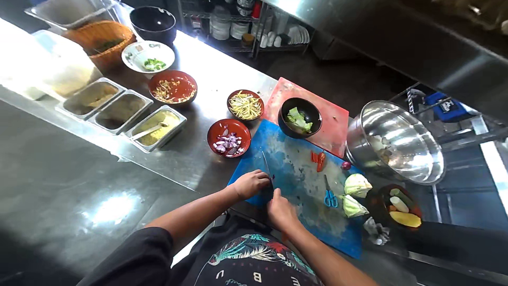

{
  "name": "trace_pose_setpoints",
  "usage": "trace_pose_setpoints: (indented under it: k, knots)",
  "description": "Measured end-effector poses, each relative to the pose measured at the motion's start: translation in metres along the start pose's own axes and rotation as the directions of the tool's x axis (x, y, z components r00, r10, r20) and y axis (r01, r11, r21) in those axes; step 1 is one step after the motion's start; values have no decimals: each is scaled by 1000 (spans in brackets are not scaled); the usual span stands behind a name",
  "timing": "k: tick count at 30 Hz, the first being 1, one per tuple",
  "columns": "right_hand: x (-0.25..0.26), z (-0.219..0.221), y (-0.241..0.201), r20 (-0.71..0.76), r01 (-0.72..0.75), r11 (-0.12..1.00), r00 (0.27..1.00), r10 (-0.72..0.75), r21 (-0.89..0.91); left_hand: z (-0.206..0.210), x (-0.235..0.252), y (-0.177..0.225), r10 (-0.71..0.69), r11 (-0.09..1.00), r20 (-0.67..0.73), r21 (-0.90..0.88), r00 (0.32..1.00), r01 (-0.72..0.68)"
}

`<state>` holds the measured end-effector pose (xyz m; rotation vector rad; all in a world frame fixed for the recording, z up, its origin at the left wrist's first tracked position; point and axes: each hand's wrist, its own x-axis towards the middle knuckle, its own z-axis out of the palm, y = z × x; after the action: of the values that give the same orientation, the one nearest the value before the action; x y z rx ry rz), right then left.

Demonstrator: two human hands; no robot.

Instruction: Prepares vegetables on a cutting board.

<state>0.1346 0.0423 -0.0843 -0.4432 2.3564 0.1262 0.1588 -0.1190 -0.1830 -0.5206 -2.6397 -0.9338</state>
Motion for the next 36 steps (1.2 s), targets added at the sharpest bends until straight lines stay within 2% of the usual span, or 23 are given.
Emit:
trace_pose_setpoints:
  k: [4, 6, 9, 11, 14, 15, 16, 19, 21, 25, 30, 34, 36]
  knots:
    - [22, 7, 6, -29, 21, 997, 999, -19, 80, 2, -2, -1, -5, 1000, 23, 26, 1000, 5]
    - [25, 2, 16, -32, 32, 994, 999, -29, 103, 1, 1, -1, -7, 999, 94, 42, 996, 3]
    - [32, -11, 38, -79, 41, 995, 996, -33, 91, 0, 18, 3, -31, 997, 110, 73, 993, 23]
    - [33, -23, 50, -85, 51, 997, 995, -46, 56, -6, 32, 11, -168, 985, 206, 84, 964, 153]
    - [20, -37, 54, -77, 80, 996, 994, -78, 29, -17, 45, 29, -431, 900, 377, 112, 820, 421]
    - [14, -38, 53, -75, 93, 995, 993, -90, 34, -20, 43, 34, -468, 877, 382, 84, 797, 474]
    - [9, -37, 51, -64, 102, 994, 993, -100, 37, -20, 37, 37, -469, 872, 350, 39, 811, 488]
    - [8, -28, 46, 9, 98, 995, 995, -98, 26, -4, 12, 31, -309, 945, 109, -80, 945, 318]
    - [6, -34, 38, 17, 84, 996, 996, -84, -2, 2, 6, 27, -237, 965, 33, -110, 971, 239]
    - [-10, -57, 17, 73, 38, 999, 997, -36, -32, -1, 5, 26, -236, 961, 47, -133, 971, 241]
    - [12, -1, 16, -59, -14, 999, 998, 12, -39, 3, 1, 18, -211, 967, 41, -140, 977, 215]
    - [7, -43, 2, 10, 28, 998, 1000, -28, -54, 2, 0, 17, -171, 977, 39, -125, 985, 174]
    - [-1, -42, -1, 8, 9, 1000, 1000, -9, -24, -2, 3, 19, -169, 979, 74, -107, 983, 176]
